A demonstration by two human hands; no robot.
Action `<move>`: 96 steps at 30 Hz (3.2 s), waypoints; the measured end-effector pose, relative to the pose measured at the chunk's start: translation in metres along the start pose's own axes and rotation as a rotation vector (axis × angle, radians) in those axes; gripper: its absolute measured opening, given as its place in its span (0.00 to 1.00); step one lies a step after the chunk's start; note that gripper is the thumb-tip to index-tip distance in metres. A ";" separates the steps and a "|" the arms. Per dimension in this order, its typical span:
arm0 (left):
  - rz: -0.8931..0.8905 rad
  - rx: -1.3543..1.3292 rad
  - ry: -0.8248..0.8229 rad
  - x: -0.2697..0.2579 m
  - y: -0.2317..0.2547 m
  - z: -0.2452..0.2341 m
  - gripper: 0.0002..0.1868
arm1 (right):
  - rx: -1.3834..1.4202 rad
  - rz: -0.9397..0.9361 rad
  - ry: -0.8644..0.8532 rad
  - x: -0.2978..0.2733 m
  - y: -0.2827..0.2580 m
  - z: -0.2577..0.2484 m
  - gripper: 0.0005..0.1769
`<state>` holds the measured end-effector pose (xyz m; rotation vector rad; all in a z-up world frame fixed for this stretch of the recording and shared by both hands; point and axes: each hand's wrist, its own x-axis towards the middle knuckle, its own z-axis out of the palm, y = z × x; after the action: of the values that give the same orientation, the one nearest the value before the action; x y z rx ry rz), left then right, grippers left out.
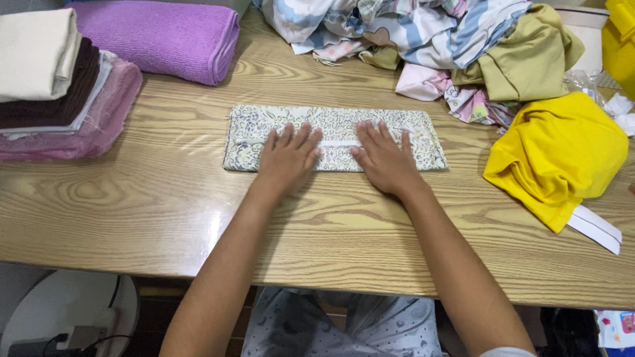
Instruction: The person folds a patterned bedsheet on a wooden table, smoothing and aligning edges before stacking it with other folded linens. They then unfold a yellow sheet and begin folding it.
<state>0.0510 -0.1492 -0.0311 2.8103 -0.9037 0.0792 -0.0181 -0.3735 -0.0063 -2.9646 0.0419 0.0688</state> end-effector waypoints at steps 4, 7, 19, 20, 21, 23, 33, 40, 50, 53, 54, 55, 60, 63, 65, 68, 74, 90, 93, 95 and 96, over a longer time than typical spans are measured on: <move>-0.109 0.006 0.005 -0.010 -0.013 -0.007 0.30 | -0.017 0.072 -0.026 0.000 0.013 -0.007 0.41; -0.146 0.031 -0.035 -0.012 -0.020 -0.009 0.30 | -0.029 0.129 0.003 -0.004 0.029 -0.010 0.40; -0.290 -0.058 -0.034 -0.018 -0.050 -0.025 0.30 | -0.022 0.065 0.088 0.000 0.055 -0.003 0.40; -0.292 -0.071 -0.019 -0.019 -0.048 -0.027 0.30 | -0.018 0.065 0.097 -0.002 0.055 -0.004 0.41; -0.293 -0.086 -0.003 -0.021 -0.047 -0.028 0.30 | -0.015 0.064 0.106 -0.004 0.054 -0.005 0.41; -0.284 -0.062 0.032 -0.023 -0.044 -0.032 0.30 | 0.009 0.052 0.154 -0.006 0.051 -0.009 0.43; 0.295 -0.086 0.350 0.004 0.021 0.004 0.28 | 0.152 -0.177 0.210 0.002 -0.011 -0.006 0.37; 0.180 -0.103 0.233 0.003 0.008 0.021 0.29 | 0.081 -0.190 0.117 0.002 -0.018 0.006 0.37; 0.071 -0.100 0.151 0.002 -0.005 0.016 0.30 | 0.064 -0.053 0.010 0.005 0.010 -0.001 0.39; 0.028 -0.116 0.113 -0.001 -0.019 0.010 0.29 | 0.051 -0.029 -0.007 0.005 0.026 -0.001 0.39; 0.016 -0.119 0.109 -0.003 -0.024 0.009 0.29 | 0.059 -0.039 -0.002 0.005 0.031 0.000 0.40; 0.005 -0.123 0.105 -0.004 -0.028 0.007 0.29 | 0.067 -0.047 0.004 0.005 0.035 0.001 0.40; -0.026 -0.140 0.076 -0.007 -0.040 -0.001 0.28 | 0.011 -0.006 -0.009 0.008 0.056 0.002 0.38; -0.004 -0.207 0.163 -0.014 -0.044 -0.012 0.26 | 0.088 -0.009 0.005 0.005 0.067 -0.004 0.36; 0.011 -0.277 0.219 -0.019 -0.041 -0.021 0.22 | 0.202 -0.048 0.026 -0.001 0.076 -0.013 0.34; 0.011 -0.330 0.246 -0.029 -0.036 -0.043 0.15 | 0.331 -0.113 0.038 -0.011 0.082 -0.029 0.30; -0.117 -0.256 0.055 -0.040 -0.021 -0.082 0.20 | 0.324 -0.126 -0.111 -0.030 0.087 -0.059 0.28; -0.013 -0.319 0.032 -0.038 0.004 -0.075 0.27 | 0.304 0.442 -0.110 -0.034 0.143 -0.049 0.56; 0.019 -0.300 0.052 -0.037 0.006 -0.073 0.26 | 0.240 0.446 -0.169 -0.029 0.141 -0.046 0.56; 0.051 -0.280 0.072 -0.035 0.005 -0.071 0.23 | 0.207 0.412 -0.171 -0.026 0.140 -0.046 0.58; 0.046 -0.271 0.062 -0.033 0.005 -0.070 0.21 | 0.187 0.380 -0.170 -0.023 0.138 -0.045 0.59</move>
<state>0.0222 -0.1203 0.0351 2.5244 -0.8922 0.0469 -0.0434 -0.5171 0.0149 -2.7128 0.5560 0.3447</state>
